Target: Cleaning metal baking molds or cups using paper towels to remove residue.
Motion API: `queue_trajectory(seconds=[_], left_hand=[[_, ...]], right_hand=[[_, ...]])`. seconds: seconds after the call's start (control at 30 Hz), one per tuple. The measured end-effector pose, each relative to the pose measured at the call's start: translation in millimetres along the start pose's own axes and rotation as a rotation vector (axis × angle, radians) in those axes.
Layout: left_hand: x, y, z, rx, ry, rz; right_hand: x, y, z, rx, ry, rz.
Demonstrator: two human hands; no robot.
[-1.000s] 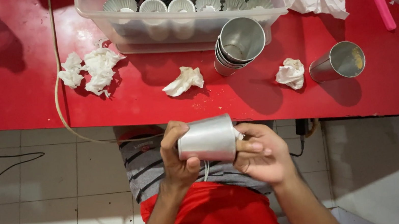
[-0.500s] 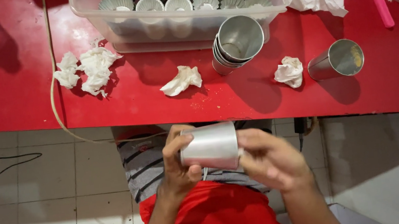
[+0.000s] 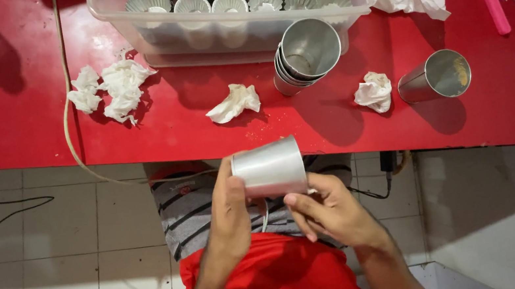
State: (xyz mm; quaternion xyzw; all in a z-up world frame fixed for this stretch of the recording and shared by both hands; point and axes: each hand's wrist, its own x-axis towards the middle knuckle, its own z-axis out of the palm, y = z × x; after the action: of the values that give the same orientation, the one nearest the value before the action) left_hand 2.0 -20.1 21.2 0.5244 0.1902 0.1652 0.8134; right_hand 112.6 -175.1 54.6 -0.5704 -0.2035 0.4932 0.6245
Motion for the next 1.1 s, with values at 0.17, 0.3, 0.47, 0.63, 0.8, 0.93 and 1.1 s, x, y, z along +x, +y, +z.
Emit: queue_trajectory(seconds=[0.17,0.3,0.47,0.63,0.8,0.93,1.1], left_hand=[[8.0,-10.4,-3.2,0.227,0.023,0.276],[8.6,-15.9,-34.3,0.410,-0.097,0.440],[3.6,8.9,-61.3,0.448,-0.050,0.451],[0.5,15.0,-69.2,0.536,0.129,0.465],[6.1,-11.2,-51.9,0.345,-0.031,0.387],[1.4,0.8,-23.9,0.221,-0.057,0.268],[2.8,-4.1,-28.1,0.276,-0.085,0.290]], right_hand=[[-3.1,14.9,-21.6,0.535,-0.149,0.084],[2.7,-13.3,-31.6,1.166,-0.121,0.298],[2.4,1.3,-36.7,1.499,-0.004,0.269],[0.2,11.5,-29.3,1.004,0.176,-0.096],[4.4,2.7,6.2,0.359,0.232,-0.229],[16.9,9.5,31.9,-0.198,0.238,-0.328],[15.6,-13.7,28.2,-0.716,0.075,-0.244]])
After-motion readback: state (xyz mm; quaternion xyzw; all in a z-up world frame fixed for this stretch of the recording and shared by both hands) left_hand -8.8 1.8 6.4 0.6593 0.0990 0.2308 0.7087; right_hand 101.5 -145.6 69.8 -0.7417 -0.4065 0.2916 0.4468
